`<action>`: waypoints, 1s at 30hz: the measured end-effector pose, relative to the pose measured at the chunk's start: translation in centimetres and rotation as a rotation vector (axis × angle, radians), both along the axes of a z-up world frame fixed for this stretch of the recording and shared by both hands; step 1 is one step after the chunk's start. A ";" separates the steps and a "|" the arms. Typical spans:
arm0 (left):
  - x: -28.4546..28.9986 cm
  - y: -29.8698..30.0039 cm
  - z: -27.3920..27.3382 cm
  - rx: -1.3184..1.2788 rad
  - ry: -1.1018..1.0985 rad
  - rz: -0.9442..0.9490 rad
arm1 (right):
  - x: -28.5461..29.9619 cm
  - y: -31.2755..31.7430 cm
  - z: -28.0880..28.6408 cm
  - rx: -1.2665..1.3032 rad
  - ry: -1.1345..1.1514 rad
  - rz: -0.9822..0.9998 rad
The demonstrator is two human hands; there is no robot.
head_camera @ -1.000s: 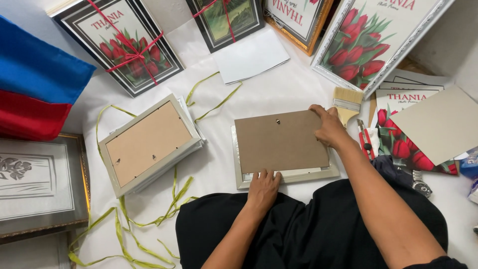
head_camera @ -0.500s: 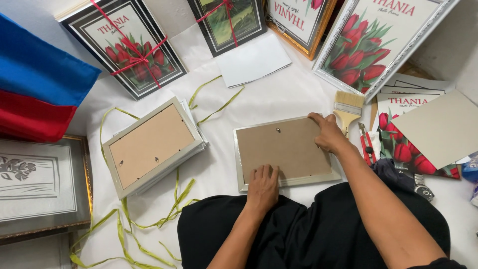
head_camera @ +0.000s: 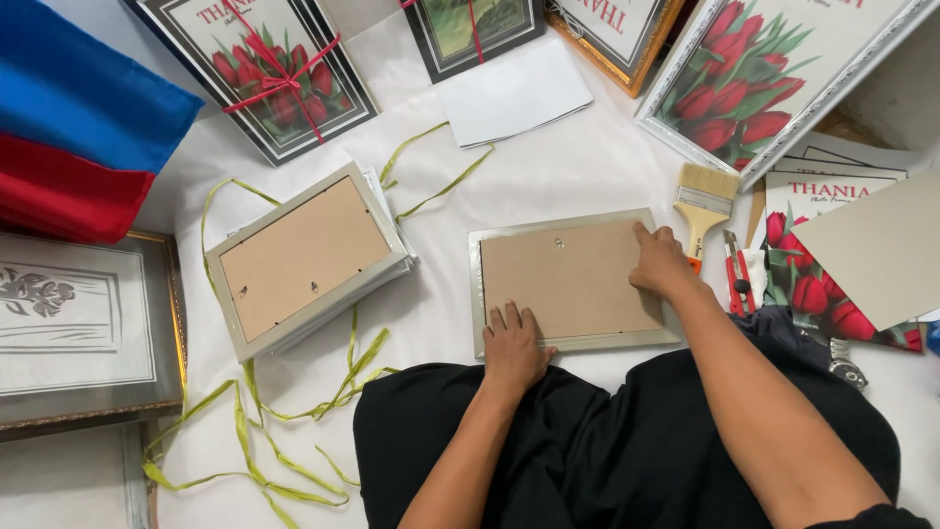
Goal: Assembling picture frames by cleaning the glass and inserting backing boards.
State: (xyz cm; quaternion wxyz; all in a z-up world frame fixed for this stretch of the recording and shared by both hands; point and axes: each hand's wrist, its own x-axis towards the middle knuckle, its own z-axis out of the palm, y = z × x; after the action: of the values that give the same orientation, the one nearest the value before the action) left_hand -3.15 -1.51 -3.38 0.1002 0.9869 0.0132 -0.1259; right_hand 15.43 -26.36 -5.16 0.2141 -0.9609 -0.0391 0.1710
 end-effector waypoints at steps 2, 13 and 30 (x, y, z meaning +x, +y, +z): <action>-0.1 0.0 -0.3 0.017 -0.014 -0.001 | 0.0 0.1 0.4 0.037 0.013 -0.026; 0.0 0.2 1.8 0.032 0.027 -0.031 | 0.4 -1.6 -1.5 0.056 0.016 -0.074; 0.0 0.5 -0.2 0.083 -0.023 -0.064 | -1.3 0.4 1.3 0.060 0.111 -0.187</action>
State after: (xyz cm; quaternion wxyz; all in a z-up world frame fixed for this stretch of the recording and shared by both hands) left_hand -3.14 -1.02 -3.57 0.0553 0.9915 -0.0144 -0.1169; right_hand 14.18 -25.95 -3.90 0.2596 -0.9426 0.0576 0.2021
